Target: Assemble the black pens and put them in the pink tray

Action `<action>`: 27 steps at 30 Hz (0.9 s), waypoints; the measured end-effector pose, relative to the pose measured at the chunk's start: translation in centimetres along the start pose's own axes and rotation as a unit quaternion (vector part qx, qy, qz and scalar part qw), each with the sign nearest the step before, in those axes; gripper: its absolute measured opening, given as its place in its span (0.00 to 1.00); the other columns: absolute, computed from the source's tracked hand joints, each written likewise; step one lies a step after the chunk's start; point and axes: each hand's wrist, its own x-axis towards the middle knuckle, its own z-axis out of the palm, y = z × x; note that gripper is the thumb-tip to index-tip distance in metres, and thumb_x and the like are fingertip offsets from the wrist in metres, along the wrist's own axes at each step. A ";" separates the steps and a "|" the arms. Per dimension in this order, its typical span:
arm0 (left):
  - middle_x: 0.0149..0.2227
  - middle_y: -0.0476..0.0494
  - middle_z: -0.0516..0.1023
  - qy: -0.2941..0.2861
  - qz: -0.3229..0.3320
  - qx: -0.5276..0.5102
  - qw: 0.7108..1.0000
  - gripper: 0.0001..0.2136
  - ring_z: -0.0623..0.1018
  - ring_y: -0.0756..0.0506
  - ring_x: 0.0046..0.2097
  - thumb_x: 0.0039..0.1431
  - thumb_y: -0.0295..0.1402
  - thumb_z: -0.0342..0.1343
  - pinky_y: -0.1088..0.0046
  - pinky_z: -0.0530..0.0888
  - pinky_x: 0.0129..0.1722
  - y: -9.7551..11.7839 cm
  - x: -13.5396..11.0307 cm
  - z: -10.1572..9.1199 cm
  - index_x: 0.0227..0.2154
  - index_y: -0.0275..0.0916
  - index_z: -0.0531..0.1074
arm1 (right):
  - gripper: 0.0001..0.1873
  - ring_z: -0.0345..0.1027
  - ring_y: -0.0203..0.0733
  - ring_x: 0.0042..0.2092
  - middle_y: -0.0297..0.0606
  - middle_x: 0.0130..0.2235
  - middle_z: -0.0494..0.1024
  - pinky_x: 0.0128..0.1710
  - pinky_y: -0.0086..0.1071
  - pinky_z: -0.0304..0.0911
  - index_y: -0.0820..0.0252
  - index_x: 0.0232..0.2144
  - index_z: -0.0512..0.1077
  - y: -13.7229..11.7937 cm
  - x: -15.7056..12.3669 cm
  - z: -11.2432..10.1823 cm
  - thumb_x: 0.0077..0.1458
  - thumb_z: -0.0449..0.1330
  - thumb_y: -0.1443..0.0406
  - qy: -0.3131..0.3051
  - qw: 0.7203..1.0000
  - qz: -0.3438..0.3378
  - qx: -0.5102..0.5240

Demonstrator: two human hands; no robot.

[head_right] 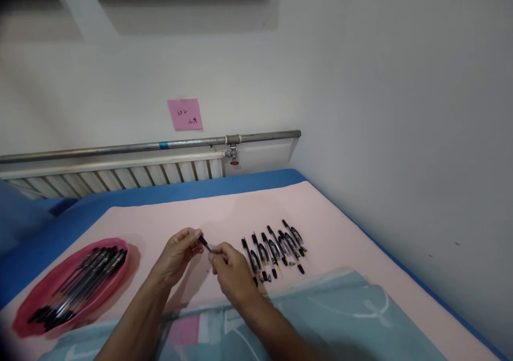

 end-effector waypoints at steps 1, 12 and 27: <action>0.23 0.48 0.72 -0.002 -0.004 -0.007 1.000 0.09 0.70 0.53 0.26 0.40 0.34 0.63 0.77 0.66 0.29 0.1 0.0 0.0 0.21 0.34 0.72 | 0.06 0.46 0.25 0.15 0.24 0.19 0.59 0.14 0.22 0.43 0.59 0.26 0.64 0.0 0.0 0.0 0.50 0.51 0.63 0.003 1.000 0.000 -0.001; 0.26 0.47 0.73 0.005 -0.008 -0.029 1.000 0.10 0.71 0.52 0.28 0.39 0.35 0.64 0.76 0.68 0.30 -0.2 -0.1 0.4 0.20 0.34 0.72 | 0.06 0.52 0.29 0.19 0.26 0.19 0.61 0.17 0.23 0.46 0.59 0.26 0.65 -0.4 0.0 -0.2 0.49 0.51 0.63 0.030 0.998 -0.035 -0.049; 0.36 0.41 0.76 -0.014 -0.029 -0.085 0.996 0.12 0.74 0.47 0.37 0.43 0.33 0.62 0.72 0.69 0.36 -0.2 -0.2 0.5 0.33 0.35 0.74 | 0.07 0.54 0.31 0.22 0.28 0.21 0.62 0.22 0.24 0.50 0.59 0.27 0.66 -0.7 -0.3 -0.2 0.52 0.49 0.64 0.035 0.991 -0.072 -0.108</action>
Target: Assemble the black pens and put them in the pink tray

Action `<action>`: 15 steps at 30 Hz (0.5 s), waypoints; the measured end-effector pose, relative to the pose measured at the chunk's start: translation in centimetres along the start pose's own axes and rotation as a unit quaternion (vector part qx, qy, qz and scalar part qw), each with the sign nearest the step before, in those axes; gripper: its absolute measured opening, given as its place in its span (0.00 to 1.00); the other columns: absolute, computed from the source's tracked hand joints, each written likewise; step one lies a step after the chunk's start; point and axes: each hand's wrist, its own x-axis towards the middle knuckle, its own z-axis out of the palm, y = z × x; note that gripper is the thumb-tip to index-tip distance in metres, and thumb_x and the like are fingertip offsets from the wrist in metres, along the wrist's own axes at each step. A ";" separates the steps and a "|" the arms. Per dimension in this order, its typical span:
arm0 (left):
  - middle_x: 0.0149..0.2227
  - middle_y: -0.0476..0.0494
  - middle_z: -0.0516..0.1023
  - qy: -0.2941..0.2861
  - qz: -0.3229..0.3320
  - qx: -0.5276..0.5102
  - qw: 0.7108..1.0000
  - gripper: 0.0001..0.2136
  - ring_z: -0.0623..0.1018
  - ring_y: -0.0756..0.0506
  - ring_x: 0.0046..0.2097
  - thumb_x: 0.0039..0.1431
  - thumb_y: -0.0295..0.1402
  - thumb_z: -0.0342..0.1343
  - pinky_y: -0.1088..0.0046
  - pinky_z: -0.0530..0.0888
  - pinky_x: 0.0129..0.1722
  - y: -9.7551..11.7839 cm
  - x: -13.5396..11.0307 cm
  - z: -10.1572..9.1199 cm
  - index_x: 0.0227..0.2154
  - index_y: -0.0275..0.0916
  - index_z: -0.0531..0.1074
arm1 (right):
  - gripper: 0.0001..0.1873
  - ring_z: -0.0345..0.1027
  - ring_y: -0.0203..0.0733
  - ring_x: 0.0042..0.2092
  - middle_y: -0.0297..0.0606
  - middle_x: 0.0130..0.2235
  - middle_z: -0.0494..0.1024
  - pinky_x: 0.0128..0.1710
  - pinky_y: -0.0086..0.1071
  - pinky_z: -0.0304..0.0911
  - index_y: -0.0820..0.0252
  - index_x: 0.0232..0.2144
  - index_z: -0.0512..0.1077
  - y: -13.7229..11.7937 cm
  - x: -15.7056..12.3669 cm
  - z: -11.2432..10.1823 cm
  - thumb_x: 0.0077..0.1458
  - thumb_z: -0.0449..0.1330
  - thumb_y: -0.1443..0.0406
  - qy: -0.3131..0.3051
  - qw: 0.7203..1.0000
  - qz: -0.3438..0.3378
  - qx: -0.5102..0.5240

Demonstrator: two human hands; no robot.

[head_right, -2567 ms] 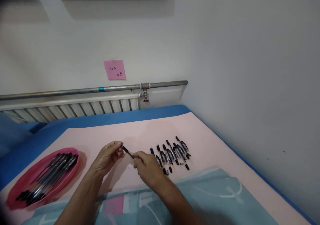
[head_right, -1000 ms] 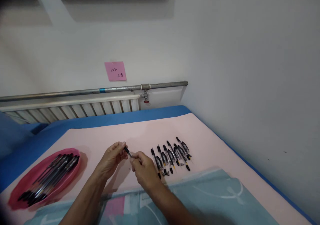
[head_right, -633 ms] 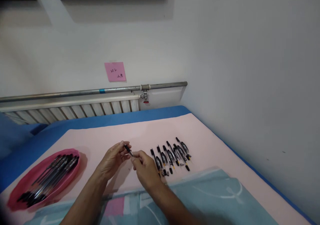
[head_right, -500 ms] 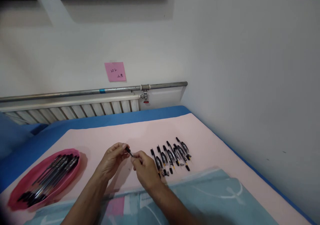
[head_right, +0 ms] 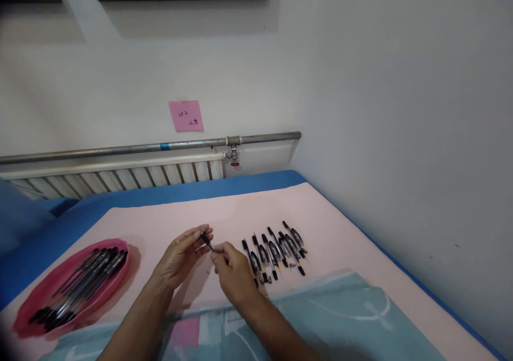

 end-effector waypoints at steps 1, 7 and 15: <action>0.37 0.41 0.76 -0.001 -0.005 -0.007 1.000 0.13 0.74 0.47 0.38 0.44 0.34 0.61 0.70 0.69 0.37 -0.1 0.0 0.1 0.34 0.35 0.74 | 0.07 0.54 0.31 0.22 0.27 0.21 0.62 0.22 0.24 0.50 0.59 0.27 0.66 0.0 0.0 0.0 0.52 0.49 0.64 -0.001 1.000 -0.005 -0.004; 0.27 0.46 0.75 -0.003 0.014 -0.014 1.000 0.06 0.74 0.49 0.34 0.43 0.31 0.62 0.74 0.68 0.35 -0.2 0.0 0.2 0.22 0.33 0.73 | 0.07 0.56 0.32 0.23 0.28 0.21 0.63 0.23 0.25 0.52 0.60 0.28 0.67 -0.2 -0.2 0.0 0.50 0.50 0.64 0.006 1.000 -0.014 0.004; 0.31 0.43 0.75 0.010 -0.021 -0.037 0.999 0.10 0.75 0.47 0.35 0.43 0.34 0.62 0.71 0.69 0.36 -0.5 0.1 0.1 0.28 0.34 0.74 | 0.07 0.56 0.32 0.23 0.28 0.21 0.63 0.23 0.25 0.51 0.60 0.28 0.67 0.0 -0.1 0.1 0.51 0.50 0.66 0.014 0.999 -0.046 -0.018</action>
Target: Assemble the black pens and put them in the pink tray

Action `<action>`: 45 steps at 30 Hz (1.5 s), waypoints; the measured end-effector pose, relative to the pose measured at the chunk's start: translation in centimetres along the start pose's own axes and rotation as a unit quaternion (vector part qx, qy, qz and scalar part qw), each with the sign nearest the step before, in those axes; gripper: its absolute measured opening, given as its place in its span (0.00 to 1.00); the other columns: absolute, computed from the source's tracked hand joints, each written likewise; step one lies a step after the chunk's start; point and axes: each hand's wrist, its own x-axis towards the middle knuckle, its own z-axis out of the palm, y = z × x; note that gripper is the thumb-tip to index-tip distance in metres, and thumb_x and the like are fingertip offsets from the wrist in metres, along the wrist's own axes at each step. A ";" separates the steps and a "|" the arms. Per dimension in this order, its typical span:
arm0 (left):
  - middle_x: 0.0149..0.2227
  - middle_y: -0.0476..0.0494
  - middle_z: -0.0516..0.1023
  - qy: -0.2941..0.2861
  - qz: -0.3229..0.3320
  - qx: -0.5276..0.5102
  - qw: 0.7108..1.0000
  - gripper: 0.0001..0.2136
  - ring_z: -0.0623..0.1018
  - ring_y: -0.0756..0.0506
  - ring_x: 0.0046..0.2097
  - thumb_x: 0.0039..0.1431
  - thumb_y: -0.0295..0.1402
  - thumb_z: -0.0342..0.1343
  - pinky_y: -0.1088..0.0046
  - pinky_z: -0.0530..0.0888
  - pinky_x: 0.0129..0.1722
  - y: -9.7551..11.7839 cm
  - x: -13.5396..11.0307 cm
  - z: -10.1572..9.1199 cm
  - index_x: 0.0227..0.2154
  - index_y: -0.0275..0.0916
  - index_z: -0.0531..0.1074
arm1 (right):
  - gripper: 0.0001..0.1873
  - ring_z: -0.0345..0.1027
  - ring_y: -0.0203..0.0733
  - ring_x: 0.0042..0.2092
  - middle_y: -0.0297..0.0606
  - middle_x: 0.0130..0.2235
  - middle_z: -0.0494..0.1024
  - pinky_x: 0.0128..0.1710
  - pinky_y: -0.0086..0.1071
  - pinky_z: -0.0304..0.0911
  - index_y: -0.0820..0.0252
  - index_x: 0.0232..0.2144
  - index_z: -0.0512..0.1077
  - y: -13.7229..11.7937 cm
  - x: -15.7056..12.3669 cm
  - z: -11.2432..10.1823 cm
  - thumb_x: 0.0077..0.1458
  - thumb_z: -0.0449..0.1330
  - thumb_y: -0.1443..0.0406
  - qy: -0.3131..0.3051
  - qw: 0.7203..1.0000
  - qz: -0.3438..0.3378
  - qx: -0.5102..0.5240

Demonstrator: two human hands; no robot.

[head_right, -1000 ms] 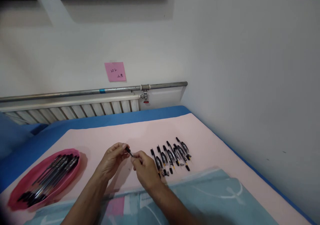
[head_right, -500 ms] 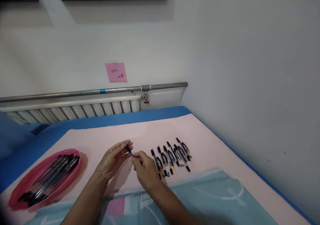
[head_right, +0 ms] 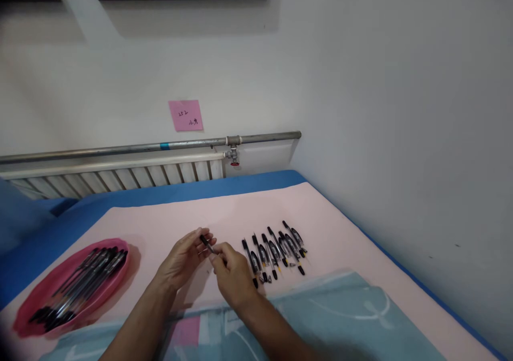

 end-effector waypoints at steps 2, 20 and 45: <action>0.25 0.46 0.74 0.011 0.018 0.008 1.000 0.08 0.74 0.48 0.33 0.41 0.33 0.63 0.73 0.69 0.35 -0.1 0.1 -0.1 0.22 0.34 0.72 | 0.07 0.56 0.32 0.23 0.28 0.21 0.63 0.23 0.25 0.51 0.60 0.28 0.67 0.2 0.0 0.1 0.51 0.50 0.65 0.001 1.000 -0.001 0.000; 0.25 0.45 0.74 0.000 0.065 0.010 0.998 0.06 0.73 0.49 0.32 0.41 0.30 0.63 0.74 0.68 0.35 -0.1 0.4 -0.2 0.20 0.33 0.71 | 0.06 0.41 0.24 0.14 0.23 0.19 0.58 0.14 0.22 0.36 0.58 0.26 0.61 0.0 0.1 0.1 0.49 0.52 0.61 -0.061 0.960 0.163 0.220; 0.17 0.51 0.64 0.048 0.145 0.372 0.916 0.09 0.65 0.49 0.23 0.34 0.21 0.61 0.77 0.58 0.26 -5.6 1.2 -0.2 0.13 0.40 0.68 | 0.10 0.39 0.20 0.13 0.23 0.19 0.59 0.11 0.18 0.33 0.60 0.28 0.63 -1.4 1.2 -4.1 0.44 0.57 0.60 0.023 0.934 0.144 0.326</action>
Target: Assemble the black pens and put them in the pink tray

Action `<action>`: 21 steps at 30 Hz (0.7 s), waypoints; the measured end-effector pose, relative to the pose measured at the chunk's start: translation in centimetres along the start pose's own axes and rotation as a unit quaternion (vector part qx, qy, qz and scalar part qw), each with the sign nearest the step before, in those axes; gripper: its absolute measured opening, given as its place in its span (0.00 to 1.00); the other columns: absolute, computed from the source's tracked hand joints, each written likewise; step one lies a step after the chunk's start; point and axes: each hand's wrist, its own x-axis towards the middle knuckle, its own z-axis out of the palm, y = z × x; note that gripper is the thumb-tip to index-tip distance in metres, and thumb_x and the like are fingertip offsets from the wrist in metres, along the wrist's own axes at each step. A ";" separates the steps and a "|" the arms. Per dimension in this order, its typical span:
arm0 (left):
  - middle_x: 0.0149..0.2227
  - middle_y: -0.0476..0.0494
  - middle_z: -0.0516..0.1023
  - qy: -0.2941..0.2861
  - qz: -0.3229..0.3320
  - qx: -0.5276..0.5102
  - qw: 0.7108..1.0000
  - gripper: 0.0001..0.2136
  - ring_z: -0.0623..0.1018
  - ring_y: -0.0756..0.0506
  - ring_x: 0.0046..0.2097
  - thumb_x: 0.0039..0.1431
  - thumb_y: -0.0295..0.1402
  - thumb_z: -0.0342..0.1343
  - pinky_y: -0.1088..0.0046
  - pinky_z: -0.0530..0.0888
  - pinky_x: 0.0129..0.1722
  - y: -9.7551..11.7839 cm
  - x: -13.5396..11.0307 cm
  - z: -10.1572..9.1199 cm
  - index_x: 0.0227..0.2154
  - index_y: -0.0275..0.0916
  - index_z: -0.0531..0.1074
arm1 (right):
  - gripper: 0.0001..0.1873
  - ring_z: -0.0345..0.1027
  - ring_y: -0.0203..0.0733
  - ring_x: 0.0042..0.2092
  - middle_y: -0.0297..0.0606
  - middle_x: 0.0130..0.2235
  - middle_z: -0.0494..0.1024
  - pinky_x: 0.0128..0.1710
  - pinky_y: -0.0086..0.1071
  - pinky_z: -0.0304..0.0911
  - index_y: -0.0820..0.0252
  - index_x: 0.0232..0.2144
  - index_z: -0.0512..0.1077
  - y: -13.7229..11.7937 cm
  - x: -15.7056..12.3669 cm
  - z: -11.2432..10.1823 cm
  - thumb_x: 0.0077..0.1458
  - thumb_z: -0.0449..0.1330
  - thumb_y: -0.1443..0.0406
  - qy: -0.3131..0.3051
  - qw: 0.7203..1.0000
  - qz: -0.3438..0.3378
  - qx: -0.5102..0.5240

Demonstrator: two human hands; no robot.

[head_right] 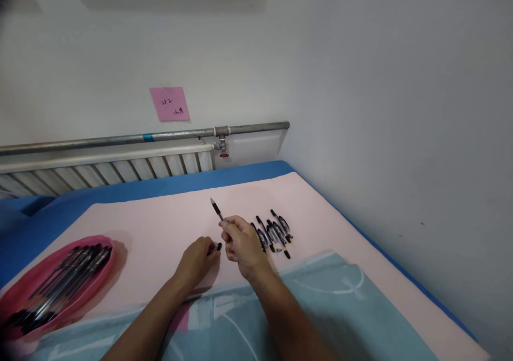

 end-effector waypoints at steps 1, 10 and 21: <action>0.16 0.52 0.64 -0.005 -0.029 -0.021 0.999 0.08 0.65 0.50 0.22 0.35 0.21 0.61 0.77 0.58 0.25 0.2 0.2 -0.4 0.14 0.39 0.68 | 0.10 0.39 0.21 0.13 0.22 0.19 0.59 0.11 0.19 0.33 0.60 0.28 0.62 0.1 0.1 0.1 0.45 0.57 0.60 0.002 1.000 0.000 -0.013; 0.30 0.40 0.77 0.014 -0.191 -0.349 0.918 0.06 0.77 0.48 0.31 0.49 0.26 0.56 0.73 0.73 0.32 3.8 1.9 -5.8 0.32 0.33 0.70 | 0.06 0.50 0.28 0.18 0.25 0.18 0.60 0.18 0.23 0.46 0.60 0.26 0.65 2.9 -0.2 1.3 0.50 0.52 0.64 -0.053 0.956 -0.075 -0.279; 0.35 0.38 0.77 0.007 -0.203 -0.498 0.843 0.07 0.77 0.48 0.39 0.55 0.26 0.50 0.72 0.73 0.40 4.0 1.9 -5.8 0.33 0.30 0.71 | 0.06 0.53 0.31 0.22 0.26 0.18 0.60 0.22 0.25 0.47 0.59 0.26 0.67 4.2 -0.3 1.7 0.51 0.51 0.65 -0.069 0.914 -0.131 -0.377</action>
